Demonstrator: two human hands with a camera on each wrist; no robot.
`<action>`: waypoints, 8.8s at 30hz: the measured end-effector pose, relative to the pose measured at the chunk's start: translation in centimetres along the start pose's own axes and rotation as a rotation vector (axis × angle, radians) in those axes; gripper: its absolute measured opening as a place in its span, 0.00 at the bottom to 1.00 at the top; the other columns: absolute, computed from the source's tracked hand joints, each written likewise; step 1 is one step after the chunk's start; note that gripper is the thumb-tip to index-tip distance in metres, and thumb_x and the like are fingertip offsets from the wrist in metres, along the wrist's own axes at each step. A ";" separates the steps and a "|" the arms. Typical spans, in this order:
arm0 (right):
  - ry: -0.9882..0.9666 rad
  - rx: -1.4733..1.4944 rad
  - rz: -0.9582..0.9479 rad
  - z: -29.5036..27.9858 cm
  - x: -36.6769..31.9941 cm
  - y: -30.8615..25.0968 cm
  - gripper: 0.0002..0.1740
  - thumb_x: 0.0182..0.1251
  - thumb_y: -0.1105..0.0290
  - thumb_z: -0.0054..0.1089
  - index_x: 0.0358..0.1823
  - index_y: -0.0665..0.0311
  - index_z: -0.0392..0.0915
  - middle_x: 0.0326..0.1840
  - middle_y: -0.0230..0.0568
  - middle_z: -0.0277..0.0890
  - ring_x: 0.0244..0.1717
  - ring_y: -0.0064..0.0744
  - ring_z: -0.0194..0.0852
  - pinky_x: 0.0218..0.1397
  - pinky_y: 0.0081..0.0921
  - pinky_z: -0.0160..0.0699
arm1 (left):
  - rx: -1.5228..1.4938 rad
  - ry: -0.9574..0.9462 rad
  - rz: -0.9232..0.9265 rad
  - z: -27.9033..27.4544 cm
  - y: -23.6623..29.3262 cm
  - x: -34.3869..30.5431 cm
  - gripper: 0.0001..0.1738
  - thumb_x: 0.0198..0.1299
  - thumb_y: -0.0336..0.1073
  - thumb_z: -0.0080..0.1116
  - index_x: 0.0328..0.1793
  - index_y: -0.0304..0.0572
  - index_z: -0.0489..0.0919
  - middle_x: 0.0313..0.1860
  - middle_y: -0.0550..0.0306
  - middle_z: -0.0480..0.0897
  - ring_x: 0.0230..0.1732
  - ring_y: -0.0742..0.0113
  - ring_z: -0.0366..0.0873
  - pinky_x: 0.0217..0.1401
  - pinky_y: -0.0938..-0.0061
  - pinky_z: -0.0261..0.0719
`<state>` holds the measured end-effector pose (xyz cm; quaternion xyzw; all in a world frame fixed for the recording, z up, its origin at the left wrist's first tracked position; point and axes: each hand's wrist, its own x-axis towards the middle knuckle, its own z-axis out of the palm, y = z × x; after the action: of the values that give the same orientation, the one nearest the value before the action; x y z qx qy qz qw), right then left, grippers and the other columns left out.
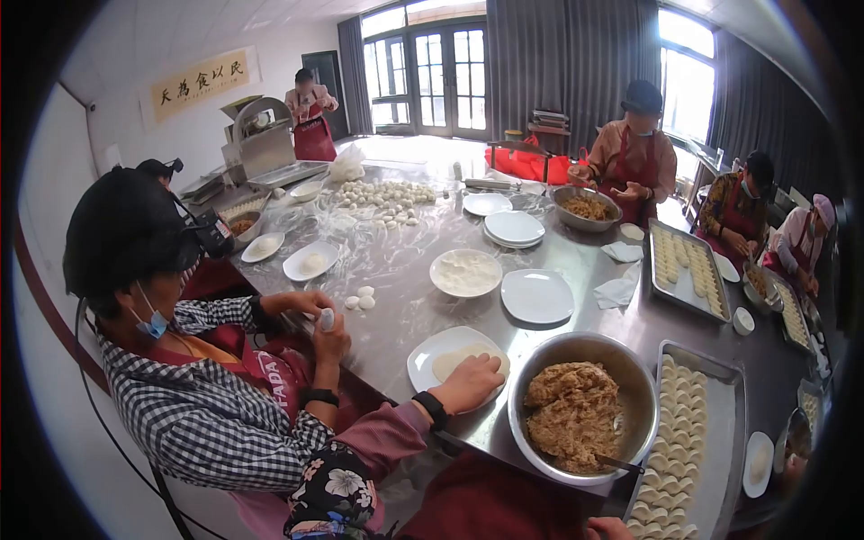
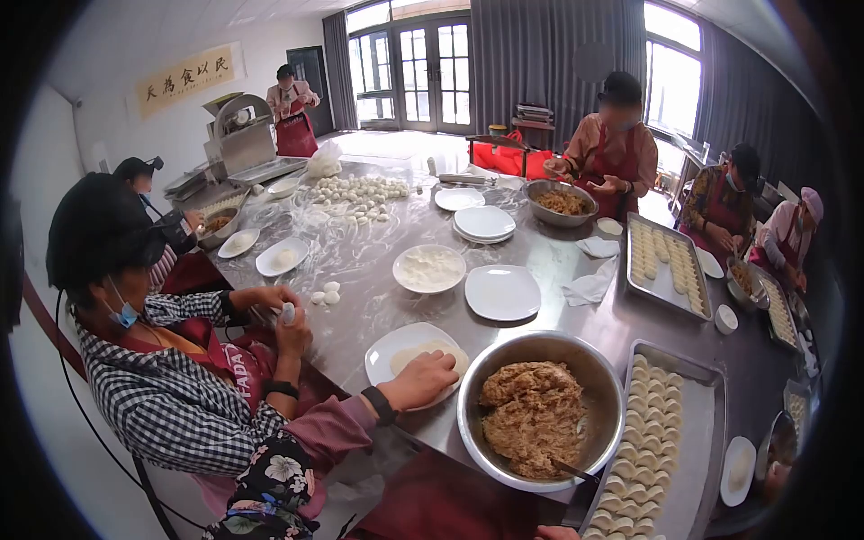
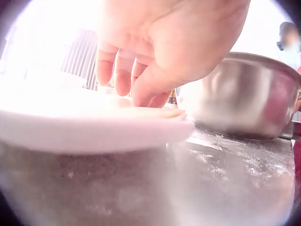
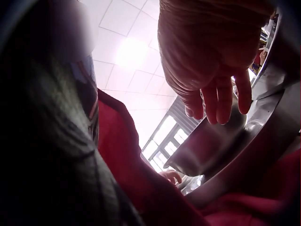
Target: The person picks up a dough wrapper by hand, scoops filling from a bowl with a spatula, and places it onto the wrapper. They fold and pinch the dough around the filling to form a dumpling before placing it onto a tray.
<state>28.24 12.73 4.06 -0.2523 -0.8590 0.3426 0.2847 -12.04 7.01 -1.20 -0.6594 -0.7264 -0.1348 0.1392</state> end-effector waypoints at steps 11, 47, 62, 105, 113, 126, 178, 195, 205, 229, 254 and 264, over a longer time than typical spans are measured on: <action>-0.022 -0.016 -0.015 -0.1 -0.4 0.9 0.08 0.59 0.79 0.57 0.41 0.66 0.78 0.38 0.46 0.78 0.40 0.43 0.78 0.46 0.32 0.75 | -0.245 0.052 -0.118 0.5 -1.3 -1.7 0.08 0.46 0.28 0.58 0.34 0.43 0.75 0.37 0.53 0.78 0.41 0.51 0.74 0.41 0.61 0.70; -0.048 -0.043 -0.073 1.2 0.7 -0.2 0.05 0.59 0.74 0.59 0.36 0.65 0.78 0.36 0.45 0.78 0.38 0.46 0.77 0.40 0.34 0.74 | -2.311 0.797 -0.472 -10.2 6.0 -3.1 0.38 0.66 0.60 0.42 0.70 0.39 0.54 0.69 0.45 0.63 0.69 0.51 0.61 0.72 0.51 0.58; 0.159 -0.040 0.021 0.3 0.4 2.3 0.10 0.50 0.81 0.63 0.36 0.66 0.80 0.32 0.45 0.79 0.34 0.44 0.78 0.38 0.31 0.77 | -1.906 0.691 -0.858 -2.8 5.4 -5.3 0.22 0.69 0.41 0.48 0.61 0.31 0.68 0.56 0.44 0.76 0.55 0.53 0.77 0.54 0.61 0.80; 0.131 -0.127 0.044 -2.4 10.4 0.0 0.08 0.65 0.72 0.52 0.35 0.71 0.77 0.25 0.48 0.76 0.27 0.43 0.75 0.32 0.32 0.72 | -2.174 0.619 -1.061 -4.2 10.4 -13.6 0.24 0.72 0.41 0.40 0.65 0.29 0.62 0.62 0.39 0.70 0.63 0.50 0.70 0.59 0.59 0.79; 0.221 0.190 0.315 -2.1 8.2 1.3 0.10 0.68 0.71 0.51 0.35 0.70 0.78 0.19 0.35 0.73 0.19 0.20 0.70 0.23 0.20 0.67 | -2.350 0.699 -1.061 -4.4 10.8 -13.6 0.25 0.72 0.42 0.39 0.66 0.28 0.61 0.64 0.38 0.69 0.66 0.49 0.67 0.65 0.59 0.73; 0.498 0.933 0.407 0.0 6.6 5.0 0.13 0.72 0.66 0.48 0.41 0.71 0.75 0.20 0.33 0.70 0.17 0.18 0.68 0.22 0.16 0.74 | -2.317 0.570 -0.957 -6.7 12.5 -9.5 0.26 0.71 0.44 0.40 0.67 0.33 0.61 0.66 0.43 0.68 0.67 0.48 0.66 0.61 0.53 0.76; 0.301 0.546 0.396 -2.2 7.7 2.4 0.07 0.66 0.76 0.50 0.38 0.69 0.78 0.18 0.27 0.69 0.16 0.13 0.64 0.20 0.12 0.66 | -2.318 0.524 -0.882 -5.1 11.9 -7.8 0.30 0.71 0.50 0.41 0.69 0.34 0.59 0.66 0.42 0.67 0.68 0.46 0.64 0.63 0.54 0.73; 0.454 0.736 0.337 2.1 7.1 3.5 0.08 0.69 0.75 0.49 0.41 0.70 0.77 0.20 0.30 0.71 0.19 0.14 0.67 0.24 0.11 0.68 | -2.273 0.473 -0.893 -5.4 13.0 -7.8 0.30 0.70 0.50 0.41 0.69 0.35 0.60 0.65 0.43 0.68 0.67 0.48 0.66 0.63 0.54 0.73; 0.454 0.547 0.057 0.6 6.2 1.0 0.10 0.66 0.80 0.51 0.45 0.70 0.78 0.25 0.35 0.74 0.24 0.21 0.72 0.28 0.17 0.71 | -2.327 0.253 -0.725 -6.4 16.0 -3.5 0.34 0.70 0.56 0.37 0.70 0.37 0.56 0.66 0.45 0.67 0.67 0.51 0.65 0.67 0.50 0.66; 0.226 0.283 -0.305 0.8 4.0 -1.7 0.12 0.54 0.82 0.59 0.41 0.69 0.79 0.24 0.40 0.72 0.24 0.32 0.73 0.27 0.24 0.73 | -2.369 0.277 -0.724 -6.1 16.0 -3.1 0.36 0.68 0.59 0.36 0.69 0.35 0.58 0.67 0.45 0.66 0.67 0.54 0.65 0.70 0.55 0.63; 0.289 1.067 0.317 1.9 6.6 -0.4 0.10 0.69 0.73 0.49 0.41 0.74 0.75 0.19 0.33 0.68 0.17 0.19 0.65 0.24 0.22 0.80 | -2.408 0.146 -0.721 -6.5 17.7 -4.0 0.32 0.70 0.56 0.36 0.67 0.37 0.61 0.65 0.47 0.68 0.67 0.53 0.65 0.68 0.55 0.65; 0.324 1.155 0.332 1.0 6.2 -0.2 0.10 0.69 0.73 0.48 0.42 0.74 0.76 0.18 0.35 0.69 0.18 0.20 0.66 0.25 0.25 0.81 | -2.462 0.229 -0.731 -5.8 16.7 -4.6 0.32 0.71 0.54 0.36 0.69 0.37 0.59 0.66 0.47 0.68 0.66 0.55 0.66 0.68 0.57 0.66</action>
<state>23.14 16.11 5.58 -0.2365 -0.4304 0.7489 0.4450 5.19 2.14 2.60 -0.1016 -0.2458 -0.7978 -0.5411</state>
